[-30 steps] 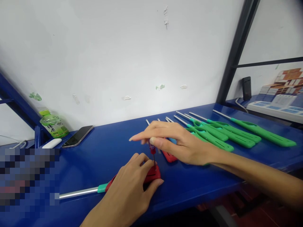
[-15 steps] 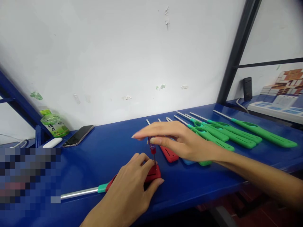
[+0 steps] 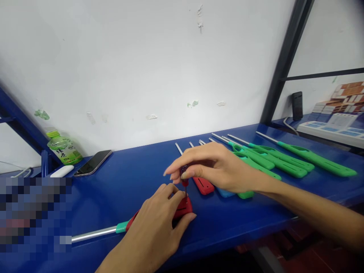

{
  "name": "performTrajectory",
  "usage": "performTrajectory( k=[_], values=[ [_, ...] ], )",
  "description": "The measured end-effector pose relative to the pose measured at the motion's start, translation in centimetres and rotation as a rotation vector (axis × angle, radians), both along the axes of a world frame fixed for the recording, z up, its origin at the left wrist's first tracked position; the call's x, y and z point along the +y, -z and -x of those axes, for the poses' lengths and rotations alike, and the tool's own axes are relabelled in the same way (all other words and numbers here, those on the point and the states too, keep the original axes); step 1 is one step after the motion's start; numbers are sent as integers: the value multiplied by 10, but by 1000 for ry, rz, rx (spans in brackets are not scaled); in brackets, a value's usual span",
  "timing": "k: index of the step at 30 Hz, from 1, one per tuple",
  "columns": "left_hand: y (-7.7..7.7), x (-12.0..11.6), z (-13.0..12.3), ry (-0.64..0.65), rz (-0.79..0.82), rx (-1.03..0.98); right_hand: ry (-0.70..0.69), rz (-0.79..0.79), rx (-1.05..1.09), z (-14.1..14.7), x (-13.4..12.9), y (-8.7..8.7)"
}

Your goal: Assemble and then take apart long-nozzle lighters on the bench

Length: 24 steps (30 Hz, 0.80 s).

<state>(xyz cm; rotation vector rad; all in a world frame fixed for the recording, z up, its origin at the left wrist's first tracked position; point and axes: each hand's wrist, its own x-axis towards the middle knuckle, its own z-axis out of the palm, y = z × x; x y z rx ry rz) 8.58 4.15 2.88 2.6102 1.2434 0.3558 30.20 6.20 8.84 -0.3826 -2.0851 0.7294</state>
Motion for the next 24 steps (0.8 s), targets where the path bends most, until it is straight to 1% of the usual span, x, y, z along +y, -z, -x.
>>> performTrajectory(
  k=[1, 4, 6, 7, 9, 12, 13, 15, 17, 19, 21, 23, 24],
  values=[
    [0, 0, 0, 2, -3, -3, 52, -31, 21, 2, 1, 1],
    [0, 0, 1, 1, -7, -9, 246, -244, 55, 5, 4, 4],
    [0, 0, 1, -3, -2, -9, 316, -329, 26, 3, 5, 3],
    [1, 0, 1, -6, -2, -12, 309, -327, 1, 1, 4, 2],
    [1, 0, 1, -11, -1, -13, 204, -245, -53, -2, 3, 0],
    [1, -1, 0, -17, 1, -8, -22, 3, -41, -5, 1, -2],
    [1, -1, 1, -23, 5, -12, -64, 86, -10, -4, 2, -2],
    [1, -2, 1, -35, 21, -55, -69, 182, 58, -2, 3, 0],
    [0, -2, 3, -39, 43, -157, -4, 136, 100, 1, 5, 3],
    [1, -1, 4, -26, 64, -266, 82, 23, 101, 4, 6, 6],
    [2, -1, 4, -9, 63, -328, 139, -61, 82, 6, 7, 7],
    [3, 0, 4, -7, 41, -356, 144, -99, 62, 6, 6, 6],
    [4, 1, 4, -8, 33, -368, 123, -110, 49, 5, 6, 5]
  ],
)
